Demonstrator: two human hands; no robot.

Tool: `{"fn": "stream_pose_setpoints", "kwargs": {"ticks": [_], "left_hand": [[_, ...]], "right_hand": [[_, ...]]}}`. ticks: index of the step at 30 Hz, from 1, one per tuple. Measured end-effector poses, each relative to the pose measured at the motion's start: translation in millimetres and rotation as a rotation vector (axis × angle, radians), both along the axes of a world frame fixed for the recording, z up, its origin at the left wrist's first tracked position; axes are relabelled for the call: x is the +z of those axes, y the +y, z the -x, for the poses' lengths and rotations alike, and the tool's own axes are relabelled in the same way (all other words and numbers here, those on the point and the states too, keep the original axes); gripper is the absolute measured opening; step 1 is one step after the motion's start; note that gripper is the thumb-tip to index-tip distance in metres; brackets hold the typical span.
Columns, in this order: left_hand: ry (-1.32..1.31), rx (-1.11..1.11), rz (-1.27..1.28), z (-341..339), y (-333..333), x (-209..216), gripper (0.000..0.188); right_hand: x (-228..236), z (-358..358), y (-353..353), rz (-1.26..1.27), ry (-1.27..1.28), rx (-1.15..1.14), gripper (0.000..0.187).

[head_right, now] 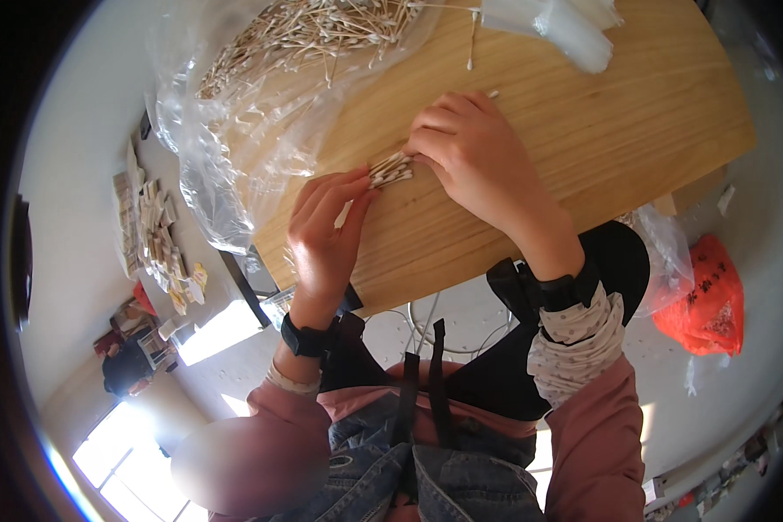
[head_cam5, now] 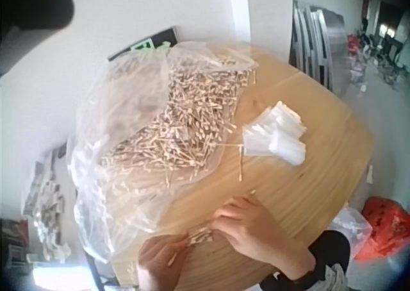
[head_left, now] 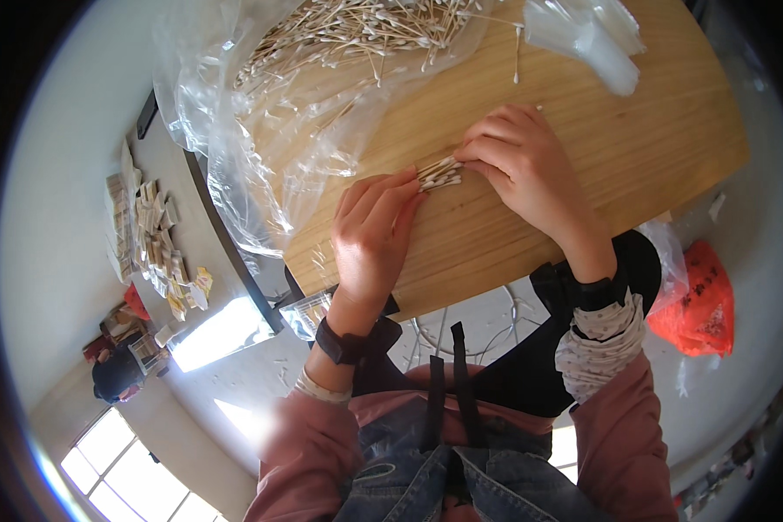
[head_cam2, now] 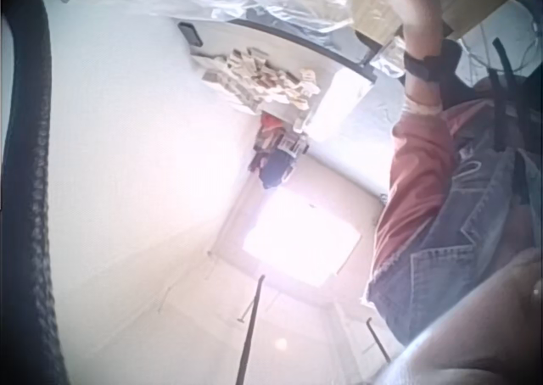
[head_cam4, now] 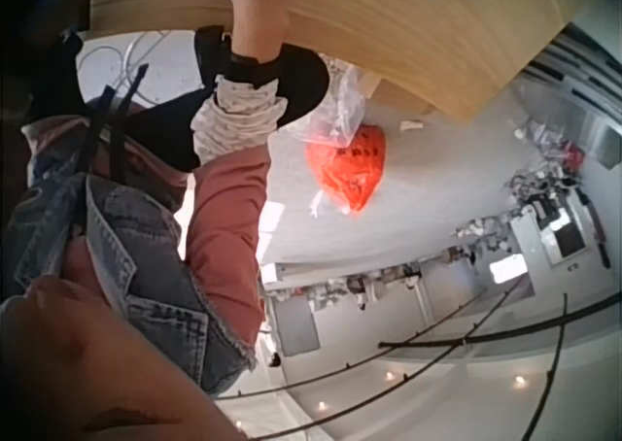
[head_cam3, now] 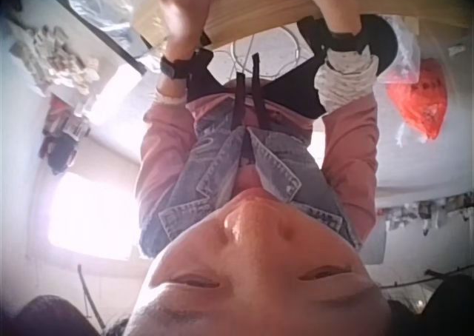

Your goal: Packaging cotton swabs into plastic sleeves and organizing them.

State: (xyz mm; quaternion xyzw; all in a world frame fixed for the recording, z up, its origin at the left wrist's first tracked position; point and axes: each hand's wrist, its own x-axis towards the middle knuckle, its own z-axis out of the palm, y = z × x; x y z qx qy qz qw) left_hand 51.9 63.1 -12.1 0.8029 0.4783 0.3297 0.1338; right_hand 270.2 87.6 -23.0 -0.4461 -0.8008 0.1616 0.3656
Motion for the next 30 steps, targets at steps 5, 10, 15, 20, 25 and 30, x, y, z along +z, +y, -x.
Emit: {"fn": "stream_pose_setpoints", "kwargs": {"ticks": [5, 10, 15, 20, 25, 30], "left_hand": [[-0.020, 0.003, -0.004, 0, 0, -2, 0.015], [-0.031, 0.004, -0.003, 1, -1, -3, 0.016], [-0.044, -0.003, -0.009, 4, -1, -4, 0.018], [-0.022, 0.017, -0.005, 15, -4, -1, 0.019], [-0.008, 0.021, 0.024, 30, -19, 2, 0.019], [-0.007, -0.004, 0.052, 18, -29, 0, 0.021]], "right_hand": [[3, -1, 2, 0.026, 0.002, 0.020, 0.011], [6, -6, 2, 0.080, -0.010, 0.022, 0.011], [11, -7, 4, 0.081, -0.062, 0.013, 0.009], [15, -23, 6, 0.059, -0.086, -0.049, 0.008], [7, -26, 14, 0.009, -0.098, -0.159, 0.008], [4, 23, 8, -0.022, -0.060, -0.049, 0.009]]}}
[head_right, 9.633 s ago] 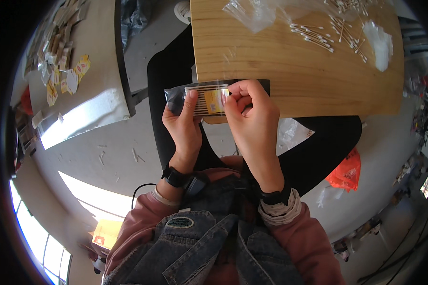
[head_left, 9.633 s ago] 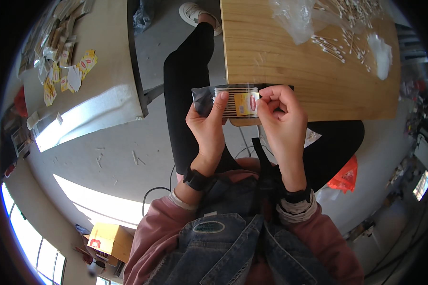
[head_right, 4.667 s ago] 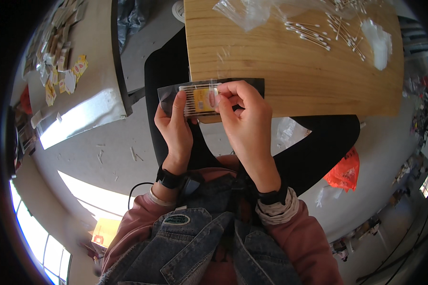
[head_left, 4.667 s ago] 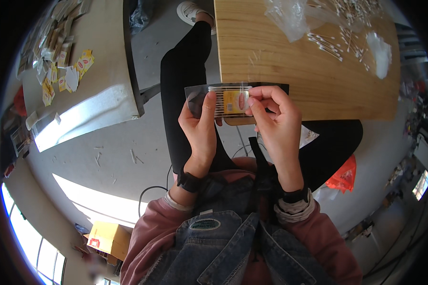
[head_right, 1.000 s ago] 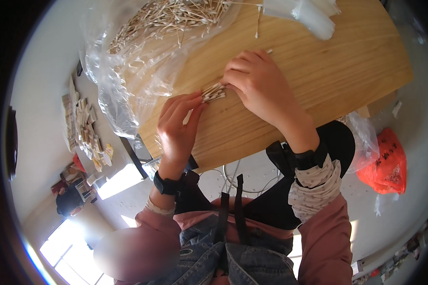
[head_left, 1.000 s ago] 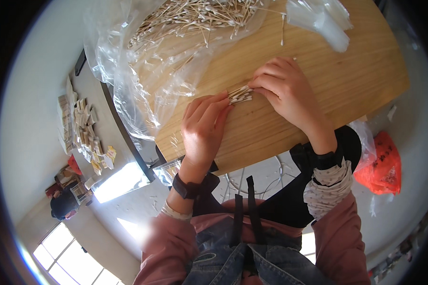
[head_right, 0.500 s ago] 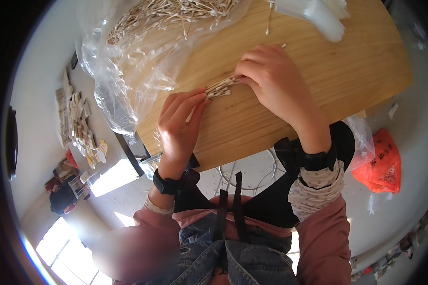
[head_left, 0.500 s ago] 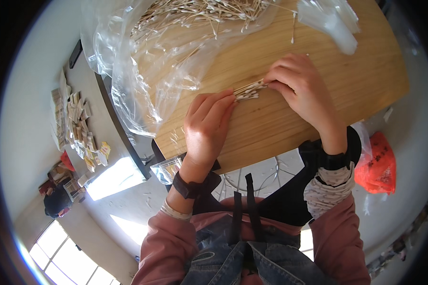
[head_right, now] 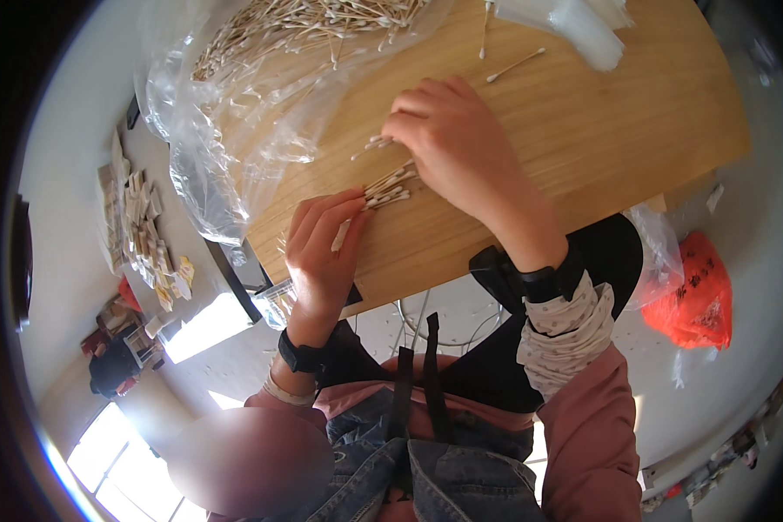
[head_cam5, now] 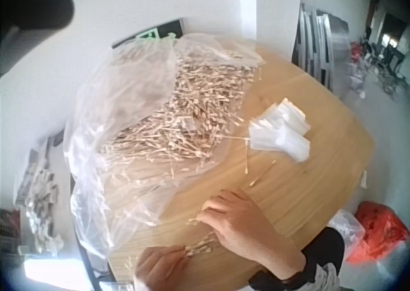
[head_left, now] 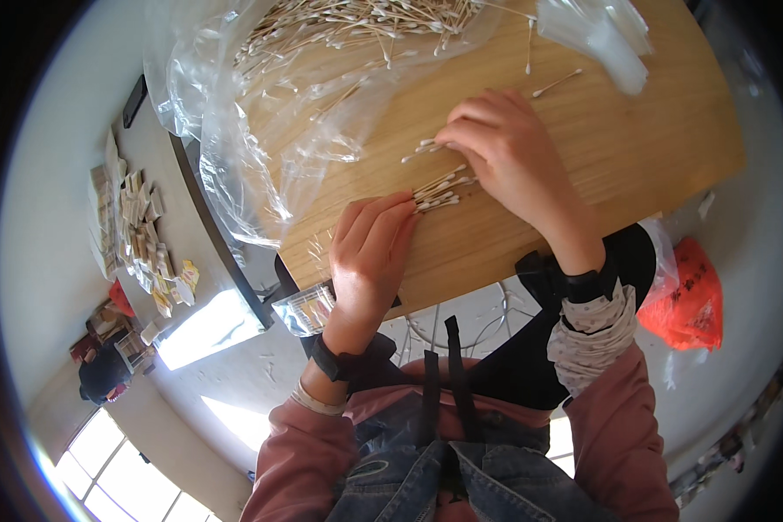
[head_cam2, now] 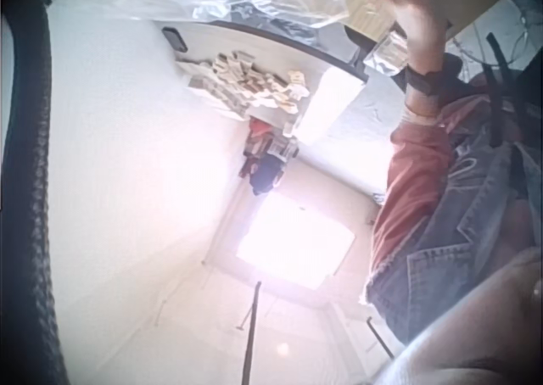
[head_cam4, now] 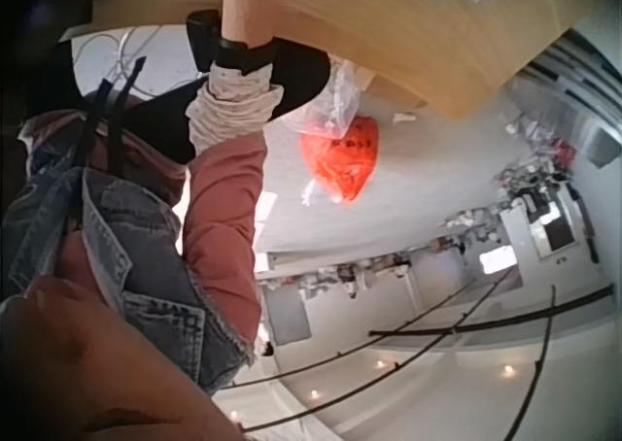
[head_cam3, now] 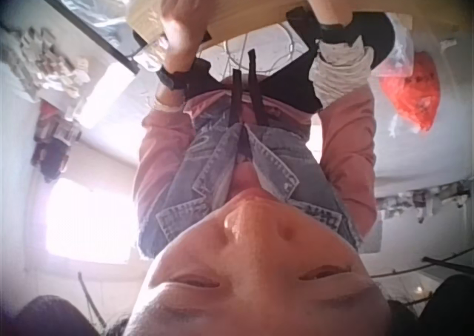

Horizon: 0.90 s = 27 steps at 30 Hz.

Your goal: Packaging cotton swabs into plastic sleeves and organizing them.

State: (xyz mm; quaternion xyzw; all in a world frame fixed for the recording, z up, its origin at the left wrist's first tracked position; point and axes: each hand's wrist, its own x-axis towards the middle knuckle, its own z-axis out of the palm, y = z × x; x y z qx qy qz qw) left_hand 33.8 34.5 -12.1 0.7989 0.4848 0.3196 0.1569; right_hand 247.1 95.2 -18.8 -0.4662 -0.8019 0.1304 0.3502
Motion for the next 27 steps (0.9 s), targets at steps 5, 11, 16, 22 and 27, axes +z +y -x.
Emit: {"fn": "stream_pose_setpoints", "kwargs": {"ticks": [5, 11, 16, 22, 27], "left_hand": [[0.052, 0.089, 0.049, -13, -3, 8, 0.050], [0.379, 0.035, 0.126, -43, -12, 2, 0.090], [0.534, 0.121, 0.064, -54, 13, -18, 0.106], [0.579, 0.085, 0.154, -61, -42, -12, 0.102], [0.604, 0.123, 0.139, -62, -10, -11, 0.103]], "right_hand": [[4, 6, -17, 0.054, 0.207, 0.018, 0.017], [4, -17, -24, 0.137, 0.476, -0.269, 0.014], [0, -18, -27, 0.013, 0.391, -0.275, 0.014], [3, -16, -33, -0.038, 0.321, -0.250, 0.012], [2, -13, -33, -0.042, 0.303, -0.236, 0.013]]}}
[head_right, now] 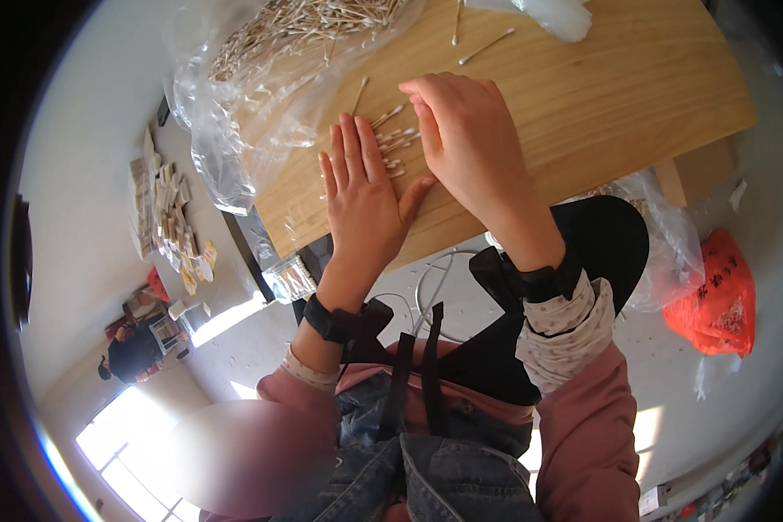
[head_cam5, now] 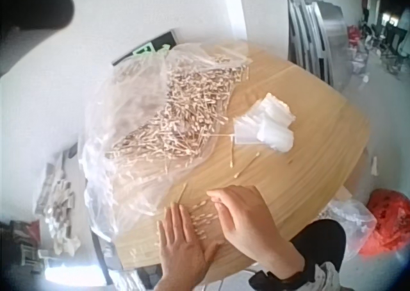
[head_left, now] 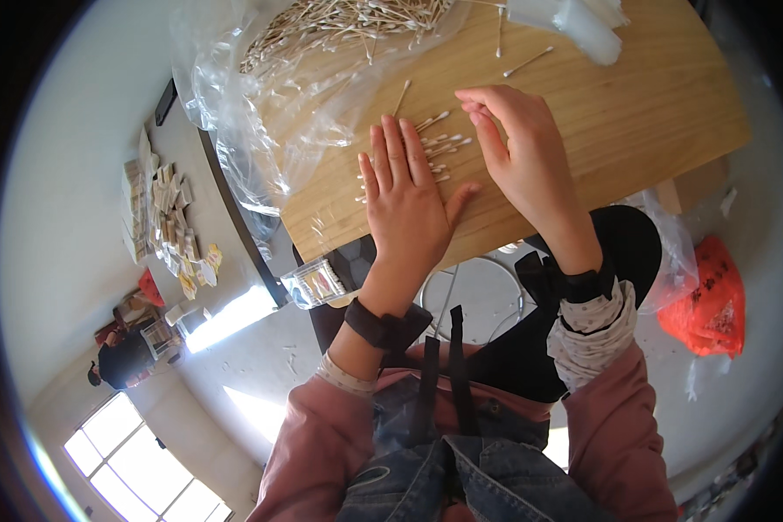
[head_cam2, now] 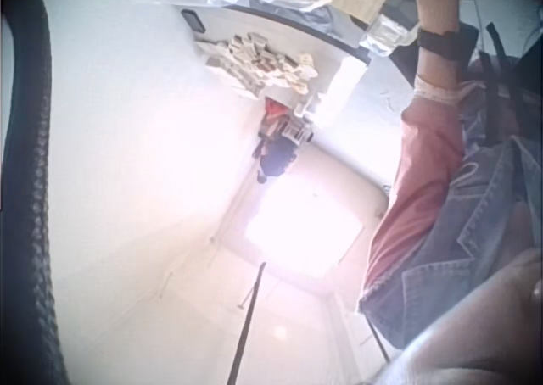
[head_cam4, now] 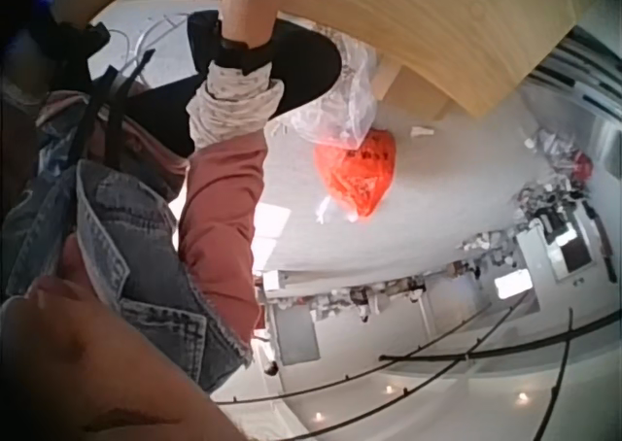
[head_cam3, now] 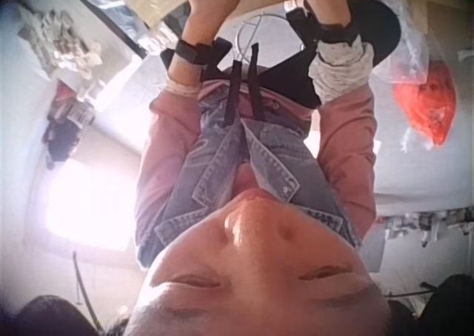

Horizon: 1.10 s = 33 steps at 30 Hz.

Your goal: Packaging cotton swabs into plastic sleeves and organizing them.

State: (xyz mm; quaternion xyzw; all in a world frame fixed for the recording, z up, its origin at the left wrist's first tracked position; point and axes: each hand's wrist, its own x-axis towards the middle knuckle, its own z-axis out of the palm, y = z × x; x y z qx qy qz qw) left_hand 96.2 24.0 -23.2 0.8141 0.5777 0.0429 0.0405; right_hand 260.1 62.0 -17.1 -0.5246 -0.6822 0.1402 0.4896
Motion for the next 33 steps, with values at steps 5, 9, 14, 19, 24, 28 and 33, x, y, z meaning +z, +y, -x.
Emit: {"fn": "stream_pose_setpoints", "kwargs": {"ticks": [5, 9, 14, 19, 24, 28, 33], "left_hand": [[0.032, 0.000, -0.012, 0, -7, 2, 0.104], [0.000, -0.002, -0.017, 5, 9, 3, 0.101], [-0.159, 0.000, -0.068, 22, 18, 6, 0.100], [-0.357, -0.172, -0.049, 36, 50, 10, 0.050], [-0.610, -0.168, 0.011, 47, 51, 15, 0.024], [-0.641, -0.176, -0.016, 62, 45, 17, 0.017], [-0.658, -0.102, -0.042, 63, 47, 28, 0.013]], "right_hand": [[-7, -5, 3, 0.057, 0.061, 0.071, 0.017], [-10, -11, 6, 0.127, 0.089, 0.134, 0.020], [-7, -10, 3, 0.166, 0.063, 0.182, 0.024], [-7, -10, 6, 0.135, -0.031, 0.230, 0.019], [-4, -9, 6, 0.160, -0.074, 0.275, 0.010], [6, -5, 4, 0.101, -0.102, 0.298, 0.011], [11, -10, -3, 0.170, -0.017, 0.340, 0.012]]}}
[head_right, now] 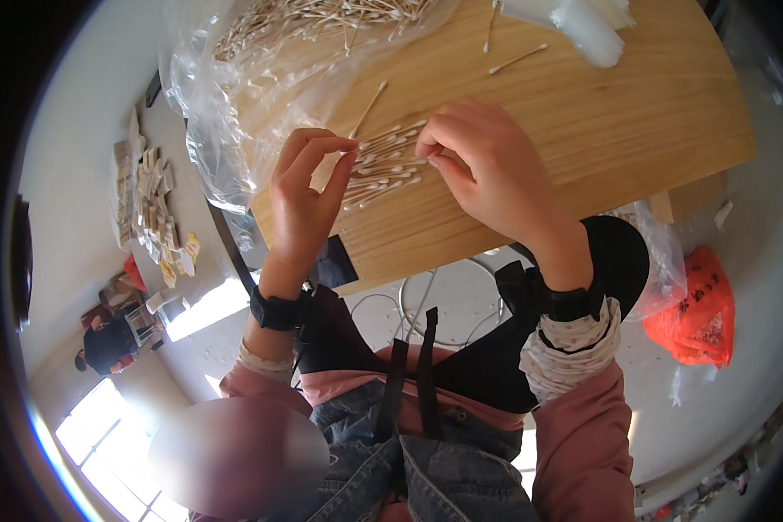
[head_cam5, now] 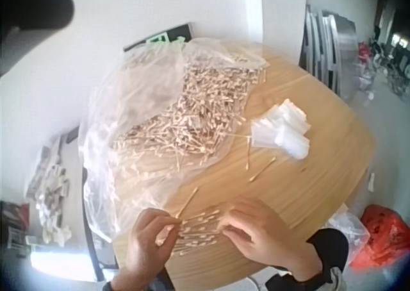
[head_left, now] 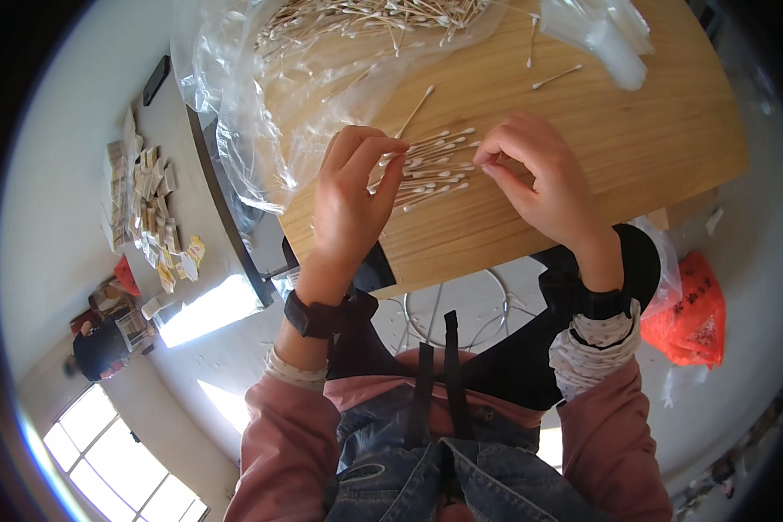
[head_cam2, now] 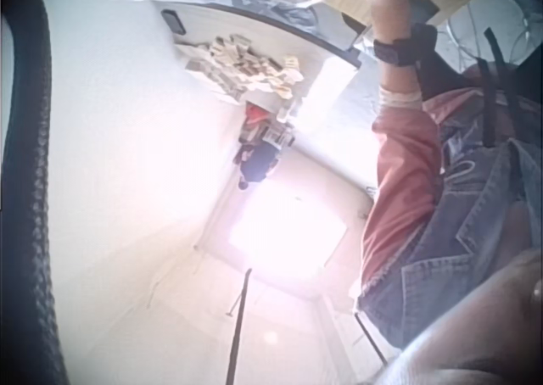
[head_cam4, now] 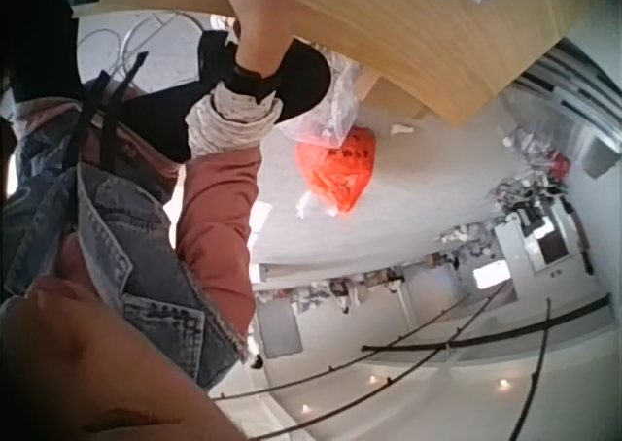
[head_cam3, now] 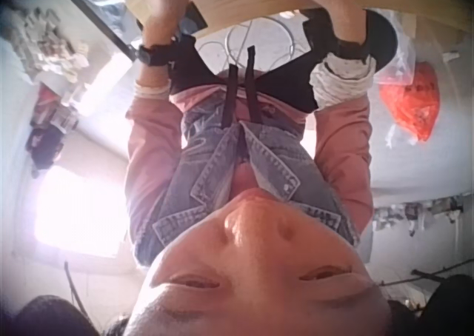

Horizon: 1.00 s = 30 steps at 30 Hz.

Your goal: Packaging cotton swabs into plastic sleeves and organizing them.

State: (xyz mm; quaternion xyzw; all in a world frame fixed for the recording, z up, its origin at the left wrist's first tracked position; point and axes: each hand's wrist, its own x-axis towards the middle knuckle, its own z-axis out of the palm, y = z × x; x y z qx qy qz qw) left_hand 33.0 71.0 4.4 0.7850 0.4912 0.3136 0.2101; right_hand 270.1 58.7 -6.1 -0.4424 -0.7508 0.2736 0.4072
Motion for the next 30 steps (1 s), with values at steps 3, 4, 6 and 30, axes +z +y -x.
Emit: {"fn": "stream_pose_setpoints", "kwargs": {"ticks": [3, 4, 6, 30], "left_hand": [[0.036, -0.035, 0.057, 0, 4, 5, 0.011], [0.045, -0.068, 0.107, 0, 5, 5, 0.011], [0.083, -0.089, 0.125, -5, 8, 10, 0.010], [0.068, -0.092, 0.254, -2, 15, 15, 0.010]], "right_hand": [[5, -5, -6, 0.207, 0.040, 0.111, 0.015], [7, -4, -8, 0.170, -0.008, 0.170, 0.016], [8, -2, -11, 0.133, -0.062, 0.225, 0.016], [-17, 28, 0, 0.048, 0.202, -0.179, 0.006]]}}
